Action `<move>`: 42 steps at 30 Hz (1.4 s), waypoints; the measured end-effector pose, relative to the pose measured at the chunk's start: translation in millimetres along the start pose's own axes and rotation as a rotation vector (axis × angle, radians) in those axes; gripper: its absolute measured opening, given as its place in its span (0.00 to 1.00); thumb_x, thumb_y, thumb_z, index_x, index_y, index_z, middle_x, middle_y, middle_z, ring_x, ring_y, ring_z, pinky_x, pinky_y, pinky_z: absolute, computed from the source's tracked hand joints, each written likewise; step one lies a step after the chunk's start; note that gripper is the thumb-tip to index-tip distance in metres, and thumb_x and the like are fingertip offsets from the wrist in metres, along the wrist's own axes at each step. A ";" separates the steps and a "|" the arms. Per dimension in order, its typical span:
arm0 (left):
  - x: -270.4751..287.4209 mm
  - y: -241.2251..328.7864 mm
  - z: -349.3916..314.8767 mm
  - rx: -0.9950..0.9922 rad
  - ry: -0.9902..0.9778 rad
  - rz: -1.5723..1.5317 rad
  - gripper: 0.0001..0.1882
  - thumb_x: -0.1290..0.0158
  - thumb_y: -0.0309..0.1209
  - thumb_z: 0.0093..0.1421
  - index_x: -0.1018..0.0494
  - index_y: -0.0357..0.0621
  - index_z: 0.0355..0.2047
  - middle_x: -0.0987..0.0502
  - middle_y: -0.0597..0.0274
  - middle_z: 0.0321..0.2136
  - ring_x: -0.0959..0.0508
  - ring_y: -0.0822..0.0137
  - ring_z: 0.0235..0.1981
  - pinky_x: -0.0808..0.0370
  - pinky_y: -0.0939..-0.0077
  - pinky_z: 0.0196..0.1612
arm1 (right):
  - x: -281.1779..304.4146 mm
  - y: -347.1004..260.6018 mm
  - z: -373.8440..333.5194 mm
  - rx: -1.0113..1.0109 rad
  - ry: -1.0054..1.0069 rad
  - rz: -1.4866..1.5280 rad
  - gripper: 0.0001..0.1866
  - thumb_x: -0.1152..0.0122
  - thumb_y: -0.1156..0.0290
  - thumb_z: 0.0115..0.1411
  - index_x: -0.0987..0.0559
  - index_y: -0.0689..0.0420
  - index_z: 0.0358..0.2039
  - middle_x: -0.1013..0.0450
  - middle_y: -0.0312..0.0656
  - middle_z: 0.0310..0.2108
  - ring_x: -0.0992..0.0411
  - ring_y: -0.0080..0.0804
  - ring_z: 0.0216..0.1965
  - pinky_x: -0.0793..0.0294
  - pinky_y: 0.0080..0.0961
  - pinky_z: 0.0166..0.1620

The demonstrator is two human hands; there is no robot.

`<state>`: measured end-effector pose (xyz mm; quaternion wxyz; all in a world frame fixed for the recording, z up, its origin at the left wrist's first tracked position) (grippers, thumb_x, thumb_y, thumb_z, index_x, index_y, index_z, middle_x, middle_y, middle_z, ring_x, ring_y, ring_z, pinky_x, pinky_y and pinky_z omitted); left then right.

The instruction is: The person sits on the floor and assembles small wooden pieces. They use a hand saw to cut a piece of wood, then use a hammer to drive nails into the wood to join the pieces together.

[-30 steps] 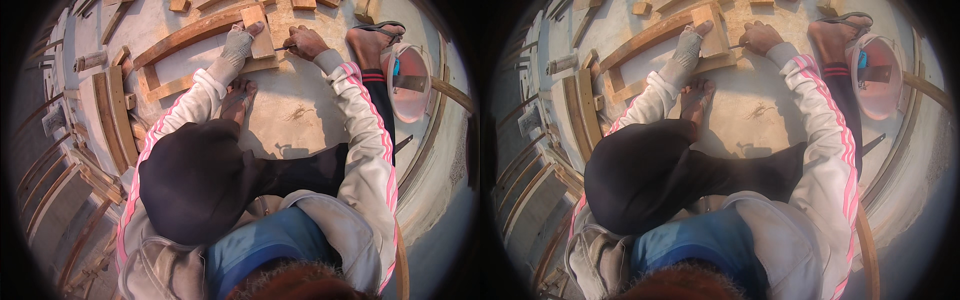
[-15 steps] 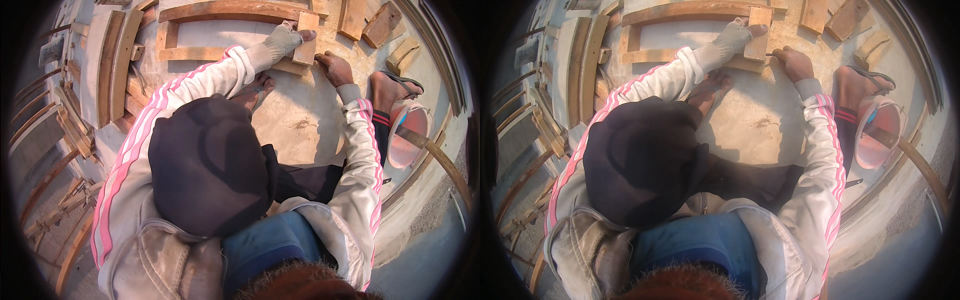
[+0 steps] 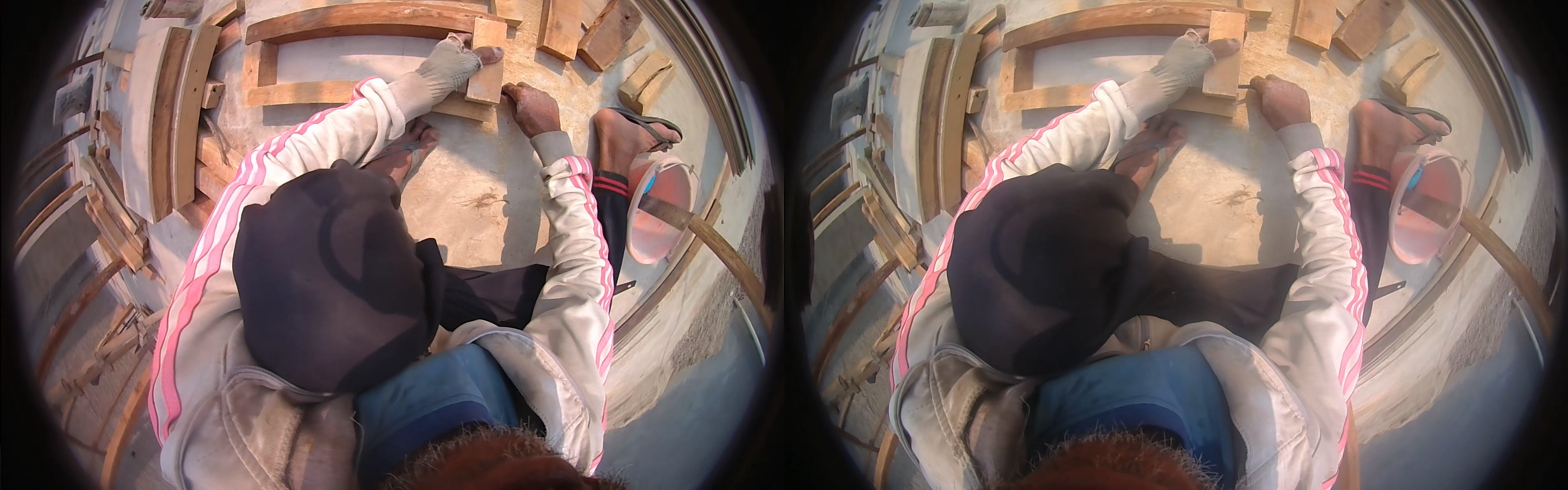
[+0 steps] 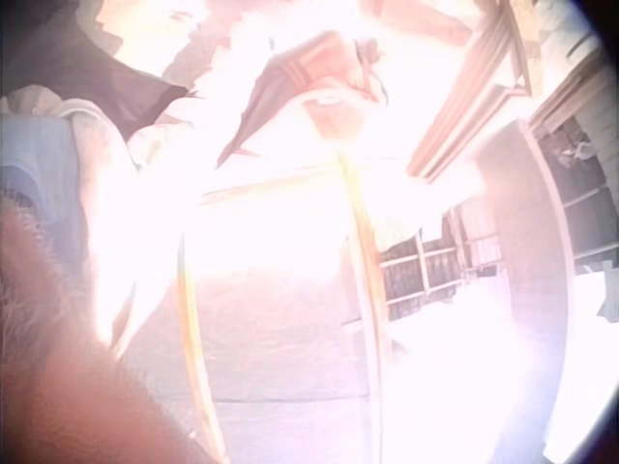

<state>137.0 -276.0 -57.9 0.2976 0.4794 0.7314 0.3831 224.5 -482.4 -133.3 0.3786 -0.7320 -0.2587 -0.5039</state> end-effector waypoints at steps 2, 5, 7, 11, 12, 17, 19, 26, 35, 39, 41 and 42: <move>-0.2 -0.4 0.2 0.021 0.003 -0.002 0.44 0.31 0.47 0.62 0.36 0.30 0.68 0.18 0.47 0.49 0.14 0.62 0.44 0.15 0.68 0.46 | -1.2 -4.2 4.0 0.056 0.013 0.075 0.13 0.45 0.63 0.70 0.15 0.43 0.49 0.19 0.43 0.41 0.19 0.50 0.42 0.20 0.48 0.45; -0.2 -3.8 1.3 0.008 0.064 -0.070 0.43 0.26 0.45 0.58 0.33 0.29 0.63 0.17 0.45 0.46 0.13 0.62 0.40 0.13 0.66 0.39 | -2.6 -2.7 -0.6 0.070 0.051 0.187 0.13 0.45 0.62 0.70 0.15 0.43 0.50 0.18 0.43 0.42 0.19 0.50 0.43 0.20 0.47 0.46; -0.2 -2.8 0.9 0.016 0.048 -0.028 0.44 0.29 0.47 0.61 0.35 0.30 0.66 0.17 0.46 0.48 0.14 0.61 0.43 0.15 0.67 0.43 | -1.6 6.7 -11.8 0.021 0.050 0.237 0.13 0.44 0.62 0.70 0.15 0.44 0.50 0.18 0.42 0.43 0.19 0.50 0.43 0.20 0.46 0.46; 0.9 1.1 -2.4 0.016 0.010 0.015 0.45 0.31 0.49 0.62 0.36 0.32 0.68 0.18 0.47 0.48 0.14 0.61 0.45 0.16 0.67 0.45 | 0.6 43.6 -45.0 -0.041 0.098 0.266 0.13 0.44 0.60 0.72 0.16 0.45 0.51 0.19 0.43 0.45 0.19 0.50 0.44 0.21 0.45 0.47; 2.1 2.1 -2.2 0.009 -0.015 0.028 0.44 0.32 0.49 0.62 0.35 0.32 0.68 0.17 0.48 0.47 0.14 0.61 0.45 0.16 0.67 0.46 | 1.7 52.0 -55.2 -0.075 0.141 0.255 0.13 0.43 0.60 0.71 0.17 0.45 0.51 0.19 0.43 0.45 0.19 0.50 0.45 0.21 0.45 0.48; 9.6 3.5 7.6 0.020 -0.068 0.125 0.40 0.34 0.46 0.64 0.33 0.34 0.67 0.18 0.51 0.50 0.16 0.61 0.50 0.18 0.66 0.53 | -9.6 56.8 -102.2 -0.345 0.080 0.016 0.21 0.45 0.63 0.69 0.22 0.42 0.62 0.19 0.46 0.47 0.18 0.50 0.45 0.19 0.47 0.47; 15.0 0.0 -1.5 -0.029 -0.114 -0.161 0.39 0.34 0.43 0.62 0.33 0.35 0.67 0.19 0.50 0.53 0.17 0.59 0.53 0.19 0.62 0.58 | -13.0 36.2 -113.9 -0.472 -0.024 -0.052 0.29 0.48 0.63 0.68 0.29 0.38 0.70 0.18 0.47 0.48 0.18 0.53 0.43 0.18 0.49 0.46; 39.1 43.4 -53.6 -0.226 -0.731 -0.575 0.50 0.33 0.40 0.47 0.36 0.34 0.69 0.28 0.40 0.65 0.29 0.45 0.69 0.27 0.50 0.70 | 63.4 -132.0 -96.3 -0.317 0.003 1.755 0.53 0.48 0.23 0.65 0.30 0.61 0.69 0.20 0.43 0.40 0.19 0.28 0.40 0.23 0.20 0.37; 111.3 48.9 -86.3 -0.434 -0.629 -0.182 0.64 0.25 0.50 0.43 0.43 0.37 0.75 0.34 0.42 0.71 0.35 0.49 0.74 0.40 0.49 0.76 | 97.4 -159.9 -101.1 -0.238 0.461 1.589 0.39 0.18 0.68 0.57 0.29 0.60 0.65 0.24 0.42 0.57 0.27 0.31 0.60 0.26 0.33 0.64; 116.5 71.5 -111.2 -0.628 -0.367 0.349 0.55 0.26 0.58 0.49 0.33 0.41 0.70 0.26 0.44 0.64 0.26 0.50 0.67 0.31 0.55 0.70 | 99.4 -153.7 -105.9 -0.238 0.395 1.354 0.40 0.17 0.71 0.55 0.28 0.57 0.65 0.24 0.39 0.57 0.26 0.29 0.58 0.25 0.31 0.62; 94.7 88.5 -124.4 -0.834 -0.388 0.797 0.52 0.27 0.58 0.51 0.32 0.44 0.70 0.24 0.46 0.61 0.24 0.49 0.64 0.28 0.55 0.66 | 96.9 -156.3 -107.4 -0.247 0.374 1.305 0.40 0.17 0.69 0.56 0.29 0.56 0.66 0.24 0.40 0.58 0.25 0.28 0.56 0.23 0.31 0.59; 84.5 92.0 -128.6 -0.933 -0.401 1.029 0.51 0.28 0.58 0.52 0.32 0.45 0.70 0.23 0.47 0.59 0.22 0.49 0.62 0.27 0.55 0.64 | 94.5 -158.0 -109.2 -0.254 0.373 1.284 0.41 0.17 0.68 0.56 0.29 0.56 0.67 0.25 0.41 0.58 0.25 0.28 0.55 0.23 0.31 0.57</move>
Point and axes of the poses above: each hand's wrist, its own z-axis towards the middle knuckle, its own x-axis out of the back of the hand, y = z × x, the point moved 1 cm from there along z, towards the middle knuckle
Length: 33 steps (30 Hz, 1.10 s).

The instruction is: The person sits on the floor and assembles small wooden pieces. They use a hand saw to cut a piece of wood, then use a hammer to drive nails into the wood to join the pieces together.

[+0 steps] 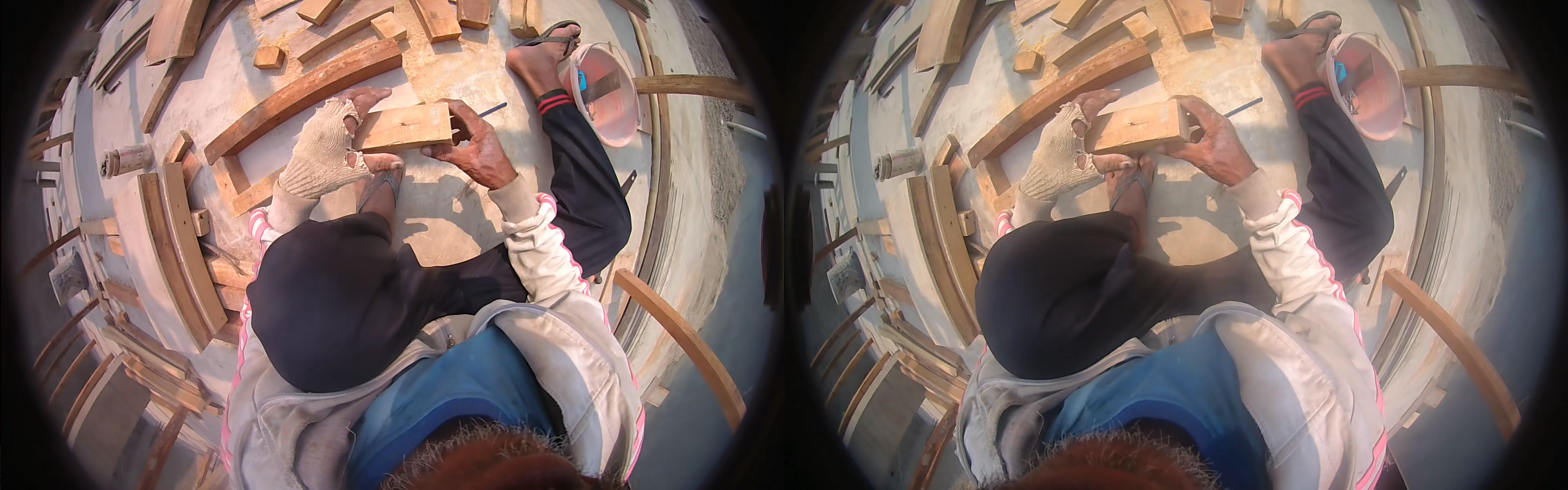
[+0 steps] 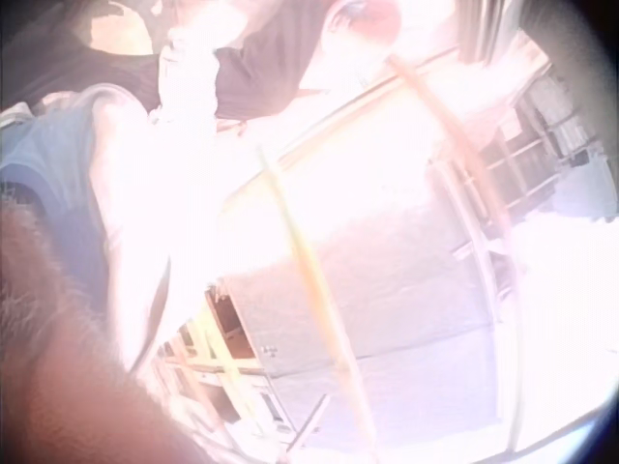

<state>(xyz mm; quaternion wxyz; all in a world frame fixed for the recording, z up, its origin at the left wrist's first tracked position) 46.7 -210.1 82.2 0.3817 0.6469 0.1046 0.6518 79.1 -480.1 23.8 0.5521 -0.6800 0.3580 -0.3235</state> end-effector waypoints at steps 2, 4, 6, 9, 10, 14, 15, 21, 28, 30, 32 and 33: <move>-17.5 2.9 6.2 0.052 -0.156 0.024 0.42 0.28 0.54 0.54 0.28 0.45 0.64 0.19 0.49 0.51 0.19 0.48 0.51 0.23 0.55 0.54 | 3.3 10.9 -10.6 -0.006 0.037 -0.101 0.41 0.18 0.65 0.58 0.29 0.55 0.68 0.25 0.41 0.59 0.25 0.28 0.53 0.22 0.31 0.54; -42.9 -11.0 10.9 0.025 -0.190 0.095 0.40 0.27 0.51 0.54 0.27 0.44 0.60 0.18 0.49 0.48 0.18 0.48 0.47 0.22 0.56 0.50 | 16.3 6.6 -30.6 0.046 0.106 -0.317 0.41 0.21 0.59 0.61 0.30 0.54 0.70 0.27 0.43 0.60 0.24 0.30 0.52 0.23 0.31 0.52; -46.2 -19.7 -7.4 0.145 -0.108 0.222 0.34 0.29 0.50 0.56 0.23 0.44 0.56 0.17 0.51 0.43 0.18 0.48 0.48 0.21 0.55 0.49 | 40.0 -7.9 -61.1 0.175 0.290 -0.550 0.38 0.23 0.59 0.63 0.29 0.55 0.69 0.25 0.44 0.56 0.23 0.31 0.51 0.23 0.30 0.49; -56.7 -68.1 -37.4 0.405 0.001 -0.392 0.33 0.30 0.48 0.57 0.23 0.41 0.55 0.16 0.48 0.47 0.17 0.49 0.51 0.21 0.57 0.52 | 92.8 -43.9 -144.3 0.220 0.839 -0.356 0.20 0.33 0.62 0.71 0.20 0.60 0.58 0.20 0.42 0.42 0.20 0.29 0.40 0.23 0.24 0.42; -56.0 -65.8 -34.0 0.399 0.021 -0.322 0.33 0.30 0.48 0.57 0.23 0.41 0.55 0.16 0.48 0.47 0.17 0.49 0.51 0.21 0.57 0.53 | 112.2 -43.0 -178.2 0.229 1.061 -0.276 0.16 0.35 0.66 0.72 0.19 0.61 0.56 0.19 0.40 0.40 0.20 0.26 0.40 0.25 0.21 0.40; -38.0 -67.8 -41.4 0.441 0.117 -0.192 0.33 0.30 0.48 0.57 0.23 0.41 0.56 0.16 0.47 0.47 0.17 0.49 0.52 0.21 0.58 0.54 | 179.7 36.3 -336.1 -0.154 1.447 -0.432 0.17 0.42 0.63 0.74 0.18 0.63 0.54 0.17 0.44 0.38 0.19 0.29 0.35 0.23 0.24 0.39; -32.3 -69.4 -46.0 0.458 0.136 -0.182 0.33 0.30 0.48 0.57 0.23 0.41 0.56 0.16 0.47 0.47 0.17 0.49 0.52 0.21 0.58 0.54 | 182.4 80.7 -375.8 -0.323 1.378 -0.634 0.19 0.42 0.59 0.73 0.18 0.62 0.53 0.17 0.48 0.40 0.19 0.42 0.40 0.23 0.34 0.44; 31.1 -50.5 -85.4 0.552 0.311 -0.017 0.33 0.30 0.48 0.57 0.23 0.41 0.56 0.16 0.46 0.48 0.17 0.49 0.53 0.21 0.58 0.55 | 75.8 205.9 -442.4 -1.090 0.705 -1.123 0.33 0.37 0.60 0.63 0.28 0.54 0.67 0.33 0.52 0.68 0.35 0.52 0.70 0.36 0.51 0.70; 40.3 -60.2 -80.1 0.601 0.447 0.092 0.33 0.30 0.48 0.57 0.24 0.40 0.56 0.16 0.44 0.49 0.17 0.49 0.54 0.21 0.58 0.57 | 97.7 208.5 -447.8 -1.037 0.787 -1.331 0.30 0.37 0.66 0.60 0.25 0.51 0.64 0.25 0.50 0.58 0.27 0.54 0.60 0.28 0.51 0.63; 50.6 -66.2 -81.1 0.589 0.470 0.179 0.34 0.30 0.49 0.57 0.24 0.41 0.57 0.17 0.44 0.50 0.18 0.49 0.54 0.22 0.58 0.58 | 110.2 222.9 -440.4 -0.989 0.765 -1.313 0.30 0.37 0.64 0.60 0.24 0.52 0.64 0.24 0.50 0.56 0.24 0.54 0.57 0.26 0.51 0.61; 42.8 -78.7 -58.4 0.530 0.497 0.205 0.36 0.30 0.50 0.56 0.24 0.42 0.59 0.17 0.43 0.51 0.18 0.48 0.55 0.22 0.56 0.59 | 129.9 215.2 -469.4 -0.909 0.830 -1.344 0.29 0.37 0.63 0.59 0.24 0.53 0.63 0.24 0.50 0.55 0.24 0.54 0.56 0.25 0.51 0.60; 39.8 -86.6 -48.4 0.520 0.496 0.216 0.36 0.30 0.49 0.56 0.25 0.43 0.60 0.18 0.43 0.51 0.19 0.46 0.55 0.23 0.55 0.59 | 137.6 215.6 -480.5 -0.855 0.860 -1.320 0.29 0.36 0.62 0.59 0.23 0.53 0.62 0.23 0.51 0.55 0.23 0.54 0.55 0.25 0.51 0.59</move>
Point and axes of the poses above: each hand's wrist, its own z-axis towards the middle knuckle, its own x-axis out of the back of the hand, y = z × x, the point moved 1 cm from there along z, towards the middle knuckle
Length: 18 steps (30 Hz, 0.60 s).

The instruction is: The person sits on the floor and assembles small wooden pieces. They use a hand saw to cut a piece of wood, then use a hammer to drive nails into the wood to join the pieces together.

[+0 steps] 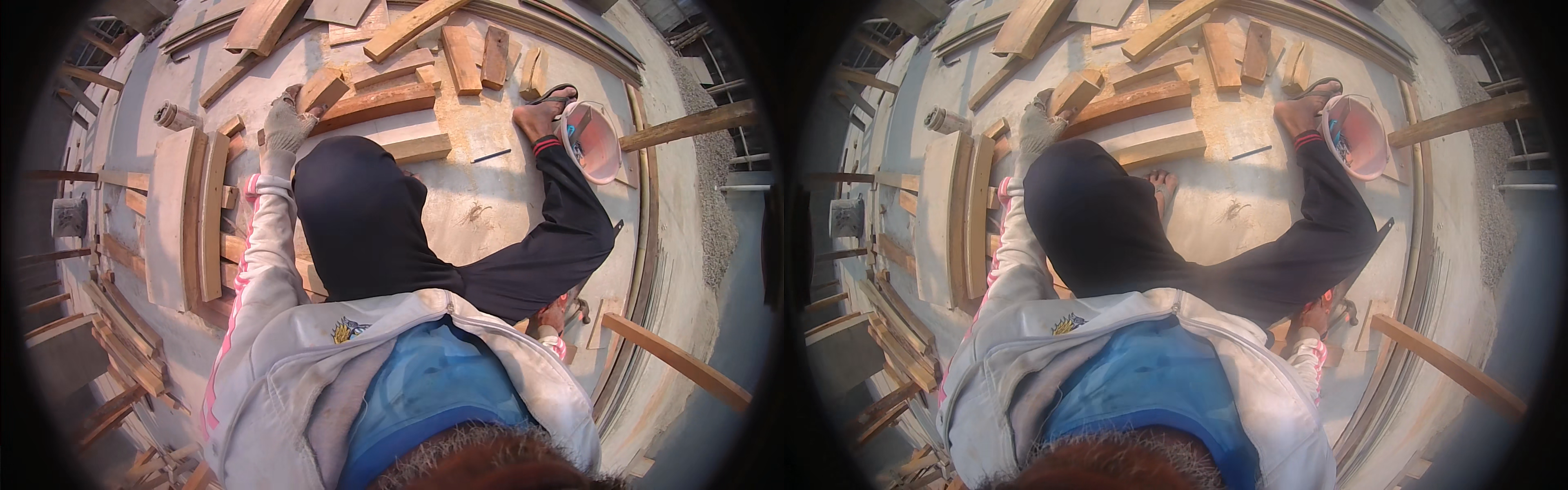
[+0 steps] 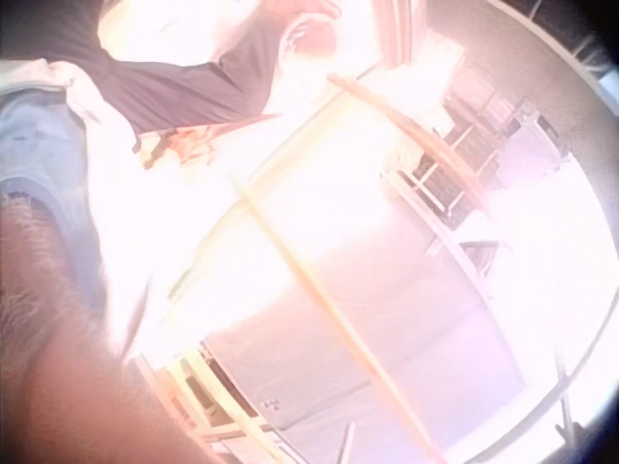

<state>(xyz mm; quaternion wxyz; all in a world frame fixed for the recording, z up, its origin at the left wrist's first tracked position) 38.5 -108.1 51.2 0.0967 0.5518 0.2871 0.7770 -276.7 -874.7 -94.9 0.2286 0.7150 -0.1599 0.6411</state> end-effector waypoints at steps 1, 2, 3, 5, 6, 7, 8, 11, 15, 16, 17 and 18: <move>37.6 -35.1 -6.8 0.048 0.040 0.128 0.36 0.30 0.48 0.57 0.25 0.44 0.61 0.18 0.43 0.51 0.19 0.45 0.55 0.23 0.53 0.59 | -29.7 -42.6 22.6 0.122 -0.043 0.105 0.29 0.36 0.61 0.59 0.23 0.54 0.62 0.22 0.51 0.54 0.22 0.54 0.54 0.24 0.52 0.57; 50.2 -48.6 -3.6 0.050 0.054 0.184 0.36 0.30 0.47 0.57 0.25 0.45 0.62 0.18 0.43 0.51 0.19 0.44 0.56 0.24 0.52 0.59 | -24.0 -67.3 29.3 0.170 -0.047 0.168 0.29 0.36 0.60 0.59 0.22 0.55 0.61 0.22 0.51 0.53 0.22 0.54 0.54 0.23 0.52 0.56; 64.6 -64.0 -1.4 0.090 0.059 0.226 0.36 0.30 0.48 0.57 0.26 0.46 0.62 0.18 0.43 0.52 0.20 0.44 0.56 0.24 0.52 0.59 | -21.1 -89.9 44.1 0.149 -0.062 0.260 0.31 0.35 0.58 0.58 0.22 0.56 0.61 0.22 0.52 0.52 0.21 0.54 0.52 0.23 0.51 0.55; 29.8 -56.8 22.5 0.077 0.000 0.194 0.37 0.30 0.48 0.56 0.26 0.47 0.63 0.19 0.43 0.54 0.21 0.44 0.58 0.25 0.51 0.61 | 40.9 -86.2 41.0 -0.034 -0.031 0.395 0.33 0.34 0.54 0.57 0.22 0.59 0.60 0.21 0.54 0.51 0.20 0.54 0.49 0.22 0.50 0.52; 9.9 -59.3 31.4 0.044 -0.023 0.151 0.38 0.30 0.48 0.56 0.27 0.50 0.65 0.20 0.45 0.56 0.22 0.45 0.60 0.26 0.52 0.62 | 39.9 -63.4 57.1 -0.150 -0.003 0.602 0.27 0.35 0.60 0.60 0.20 0.60 0.58 0.19 0.52 0.45 0.20 0.48 0.41 0.21 0.42 0.48; -4.2 -48.1 34.2 0.051 -0.089 0.173 0.39 0.30 0.49 0.57 0.28 0.50 0.65 0.20 0.46 0.57 0.22 0.46 0.61 0.26 0.52 0.63 | 55.7 -51.5 57.9 -0.121 0.114 0.850 0.25 0.36 0.64 0.61 0.20 0.60 0.58 0.19 0.49 0.43 0.21 0.44 0.38 0.21 0.39 0.44; -16.6 -37.0 36.7 0.061 -0.153 0.198 0.39 0.31 0.49 0.57 0.28 0.50 0.66 0.21 0.47 0.58 0.23 0.46 0.61 0.26 0.53 0.63 | 71.5 -42.2 60.6 -0.073 0.231 1.096 0.23 0.38 0.68 0.62 0.20 0.60 0.57 0.19 0.46 0.41 0.22 0.39 0.35 0.20 0.36 0.41; -42.1 -52.7 38.8 0.019 -0.164 0.327 0.37 0.33 0.52 0.58 0.27 0.54 0.65 0.22 0.51 0.59 0.22 0.49 0.61 0.25 0.53 0.62 | 159.5 -68.0 45.0 -0.152 0.174 1.464 0.21 0.41 0.79 0.63 0.22 0.63 0.57 0.23 0.39 0.41 0.26 0.24 0.30 0.24 0.19 0.30; -51.7 -67.0 40.4 0.008 -0.186 0.354 0.36 0.35 0.53 0.61 0.28 0.57 0.66 0.23 0.52 0.61 0.21 0.50 0.61 0.23 0.52 0.61 | 283.5 -134.2 3.5 0.080 0.480 1.268 0.18 0.38 0.76 0.64 0.24 0.66 0.54 0.24 0.45 0.39 0.25 0.27 0.33 0.22 0.20 0.34; -49.0 -69.7 40.3 -0.002 -0.209 0.331 0.37 0.35 0.52 0.60 0.29 0.55 0.67 0.23 0.52 0.61 0.21 0.50 0.61 0.23 0.52 0.61 | 317.9 -158.5 -11.3 0.195 0.483 1.320 0.18 0.39 0.76 0.64 0.25 0.66 0.53 0.24 0.45 0.38 0.24 0.28 0.34 0.20 0.22 0.37; -51.0 -70.1 39.5 0.010 -0.258 0.320 0.37 0.35 0.52 0.60 0.29 0.55 0.67 0.23 0.52 0.61 0.21 0.49 0.60 0.23 0.53 0.61 | 351.6 -190.2 -24.7 0.334 0.585 1.307 0.20 0.39 0.75 0.62 0.26 0.67 0.53 0.25 0.43 0.34 0.25 0.29 0.33 0.19 0.26 0.41; -46.1 -61.8 44.5 0.001 -0.297 0.323 0.37 0.35 0.52 0.60 0.29 0.55 0.67 0.23 0.52 0.61 0.21 0.49 0.60 0.23 0.53 0.60 | 368.6 -202.9 -29.8 0.443 0.584 1.373 0.22 0.38 0.73 0.60 0.26 0.68 0.54 0.26 0.42 0.32 0.25 0.30 0.32 0.19 0.28 0.41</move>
Point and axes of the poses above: each hand's wrist, its own z-axis towards the middle knuckle, its own x-axis out of the back of the hand, y = z × x, the point moved 1 cm from there along z, towards the middle knuckle
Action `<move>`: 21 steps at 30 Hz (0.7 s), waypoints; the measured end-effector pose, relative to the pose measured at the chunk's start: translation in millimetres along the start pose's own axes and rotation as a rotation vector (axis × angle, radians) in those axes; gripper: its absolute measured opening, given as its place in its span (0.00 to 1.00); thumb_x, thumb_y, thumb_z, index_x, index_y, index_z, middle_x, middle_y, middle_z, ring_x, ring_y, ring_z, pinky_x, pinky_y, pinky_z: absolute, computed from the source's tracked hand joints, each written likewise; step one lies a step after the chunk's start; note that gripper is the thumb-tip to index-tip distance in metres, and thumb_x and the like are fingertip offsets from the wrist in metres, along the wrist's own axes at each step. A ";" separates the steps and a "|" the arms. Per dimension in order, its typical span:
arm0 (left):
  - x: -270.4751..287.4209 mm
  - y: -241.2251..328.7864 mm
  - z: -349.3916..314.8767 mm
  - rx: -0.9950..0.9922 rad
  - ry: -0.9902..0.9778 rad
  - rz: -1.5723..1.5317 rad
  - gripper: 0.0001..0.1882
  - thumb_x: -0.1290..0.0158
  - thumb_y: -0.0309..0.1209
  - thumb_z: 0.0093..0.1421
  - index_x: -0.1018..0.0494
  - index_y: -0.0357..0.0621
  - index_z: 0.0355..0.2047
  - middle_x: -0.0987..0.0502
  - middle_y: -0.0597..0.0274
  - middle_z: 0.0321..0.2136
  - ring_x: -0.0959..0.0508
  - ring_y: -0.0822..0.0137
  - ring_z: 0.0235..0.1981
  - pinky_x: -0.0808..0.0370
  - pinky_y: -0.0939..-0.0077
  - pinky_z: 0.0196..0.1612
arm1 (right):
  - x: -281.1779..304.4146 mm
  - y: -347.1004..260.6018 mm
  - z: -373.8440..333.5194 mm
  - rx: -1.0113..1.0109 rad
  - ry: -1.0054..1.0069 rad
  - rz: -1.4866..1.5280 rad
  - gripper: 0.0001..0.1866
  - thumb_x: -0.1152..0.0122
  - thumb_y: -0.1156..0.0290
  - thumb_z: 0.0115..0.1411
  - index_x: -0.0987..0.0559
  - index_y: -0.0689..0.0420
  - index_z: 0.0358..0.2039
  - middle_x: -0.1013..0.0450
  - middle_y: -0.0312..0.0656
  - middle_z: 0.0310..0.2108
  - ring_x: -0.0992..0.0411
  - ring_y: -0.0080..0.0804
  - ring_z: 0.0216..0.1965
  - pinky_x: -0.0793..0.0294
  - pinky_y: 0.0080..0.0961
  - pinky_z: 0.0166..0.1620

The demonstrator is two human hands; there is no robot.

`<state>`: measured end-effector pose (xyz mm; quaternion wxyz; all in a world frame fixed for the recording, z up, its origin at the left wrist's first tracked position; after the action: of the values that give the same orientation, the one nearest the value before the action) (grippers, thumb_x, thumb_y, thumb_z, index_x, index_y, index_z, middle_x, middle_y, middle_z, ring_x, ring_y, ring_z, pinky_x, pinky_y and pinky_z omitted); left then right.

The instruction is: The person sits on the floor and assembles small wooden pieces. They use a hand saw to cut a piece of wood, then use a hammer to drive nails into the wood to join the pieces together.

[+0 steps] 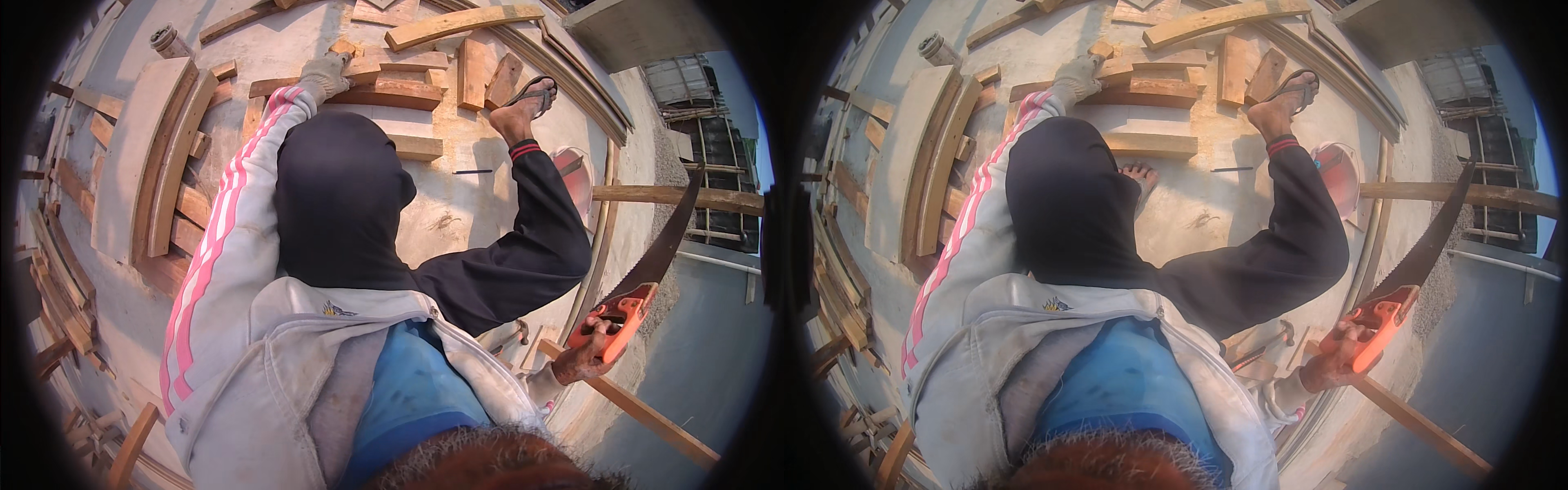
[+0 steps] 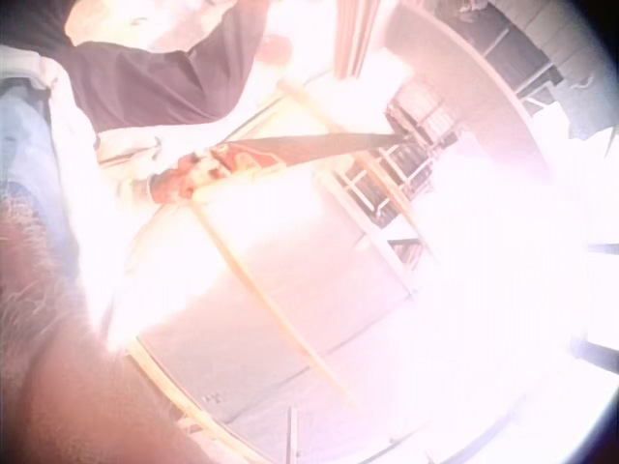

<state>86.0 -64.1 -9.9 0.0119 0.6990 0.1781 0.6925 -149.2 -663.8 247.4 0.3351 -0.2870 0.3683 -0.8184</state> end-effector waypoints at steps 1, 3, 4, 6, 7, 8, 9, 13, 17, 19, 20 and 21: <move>2.1 -4.3 0.0 -0.002 -0.041 0.003 0.37 0.35 0.52 0.60 0.29 0.54 0.67 0.23 0.52 0.60 0.21 0.49 0.60 0.23 0.53 0.60 | -16.6 -13.0 7.2 0.060 -0.052 0.099 0.24 0.37 0.71 0.59 0.27 0.68 0.54 0.27 0.41 0.29 0.25 0.32 0.32 0.20 0.30 0.42; 10.0 -20.5 -4.9 0.001 -0.034 0.033 0.35 0.35 0.51 0.60 0.28 0.52 0.65 0.22 0.50 0.60 0.20 0.49 0.59 0.23 0.54 0.60 | -66.5 -29.7 10.1 0.095 -0.201 0.397 0.18 0.41 0.74 0.63 0.25 0.70 0.52 0.28 0.41 0.30 0.28 0.32 0.33 0.23 0.32 0.45; 13.1 -22.4 -5.0 -0.005 -0.046 0.049 0.35 0.35 0.51 0.60 0.27 0.51 0.64 0.22 0.50 0.59 0.20 0.49 0.59 0.22 0.54 0.60 | -95.2 -37.5 6.1 0.084 -0.309 0.455 0.19 0.42 0.75 0.63 0.26 0.70 0.53 0.28 0.41 0.30 0.28 0.31 0.32 0.24 0.31 0.43; 17.1 -21.5 -3.6 -0.011 -0.092 0.061 0.34 0.36 0.49 0.61 0.27 0.48 0.63 0.21 0.48 0.57 0.20 0.48 0.58 0.22 0.53 0.59 | -151.7 -47.8 -7.5 0.025 -0.492 0.514 0.19 0.42 0.75 0.63 0.27 0.68 0.54 0.29 0.42 0.29 0.29 0.29 0.28 0.25 0.29 0.37; 21.9 -18.7 -1.6 -0.010 -0.126 0.073 0.33 0.36 0.48 0.61 0.28 0.45 0.61 0.21 0.46 0.56 0.20 0.46 0.58 0.23 0.52 0.59 | -176.8 -46.7 -11.9 -0.032 -0.561 0.528 0.18 0.41 0.74 0.64 0.28 0.67 0.53 0.28 0.42 0.28 0.29 0.28 0.26 0.26 0.27 0.33; 22.0 -11.9 2.0 -0.014 -0.159 0.070 0.32 0.35 0.46 0.61 0.28 0.43 0.60 0.20 0.45 0.55 0.20 0.45 0.57 0.23 0.51 0.59 | -199.5 -34.0 -13.1 -0.135 -0.618 0.489 0.19 0.37 0.71 0.62 0.27 0.65 0.52 0.28 0.41 0.28 0.30 0.26 0.24 0.28 0.24 0.31; 21.8 -5.7 3.2 -0.020 -0.165 0.084 0.33 0.37 0.48 0.61 0.27 0.43 0.61 0.20 0.45 0.56 0.19 0.45 0.56 0.22 0.51 0.58 | -219.5 -15.1 -18.9 -0.244 -0.674 0.458 0.20 0.32 0.68 0.61 0.25 0.63 0.50 0.28 0.40 0.27 0.30 0.24 0.23 0.29 0.20 0.29; 7.9 1.8 18.6 -0.037 -0.107 0.094 0.32 0.45 0.54 0.67 0.26 0.44 0.62 0.19 0.45 0.55 0.17 0.46 0.54 0.21 0.51 0.57 | -274.1 24.8 -49.4 -0.159 -0.860 0.249 0.22 0.30 0.67 0.63 0.27 0.62 0.53 0.27 0.38 0.31 0.30 0.20 0.25 0.29 0.19 0.30; 4.3 3.1 19.4 0.055 -0.096 0.031 0.30 0.56 0.53 0.73 0.25 0.43 0.61 0.18 0.45 0.53 0.17 0.45 0.54 0.21 0.50 0.56 | -292.2 46.8 -64.0 -0.122 -0.901 0.218 0.33 0.30 0.65 0.63 0.29 0.64 0.65 0.24 0.42 0.40 0.27 0.22 0.31 0.26 0.20 0.37; -1.3 2.9 21.7 0.104 -0.072 0.042 0.29 0.61 0.52 0.75 0.25 0.44 0.60 0.17 0.46 0.52 0.17 0.45 0.54 0.21 0.50 0.55 | -294.0 53.1 -69.6 -0.125 -0.927 0.251 0.35 0.30 0.65 0.64 0.29 0.65 0.67 0.23 0.46 0.47 0.24 0.26 0.38 0.23 0.23 0.44; -4.9 3.3 23.6 0.127 -0.066 0.059 0.29 0.62 0.52 0.76 0.24 0.44 0.59 0.17 0.46 0.52 0.17 0.45 0.53 0.20 0.50 0.55 | -294.5 53.9 -71.6 -0.127 -0.936 0.290 0.35 0.30 0.65 0.64 0.29 0.66 0.68 0.22 0.47 0.50 0.23 0.27 0.42 0.22 0.25 0.48; -8.3 3.6 24.9 0.151 -0.059 0.077 0.29 0.64 0.52 0.77 0.24 0.45 0.58 0.17 0.46 0.52 0.17 0.45 0.53 0.20 0.49 0.55 | -294.4 55.6 -74.1 -0.152 -0.943 0.303 0.34 0.30 0.68 0.63 0.28 0.66 0.67 0.22 0.49 0.51 0.21 0.31 0.43 0.22 0.27 0.50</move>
<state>111.3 -63.9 -18.0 -0.0623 0.7243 0.2021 0.6562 -3.7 -437.8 95.8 0.5585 -0.5925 0.2728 -0.5125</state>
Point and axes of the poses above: each hand's wrist, its own z-axis towards the middle knuckle, its own x-axis out of the back of the hand, y = z × x, the point moved 1 cm from there along z, towards the middle knuckle
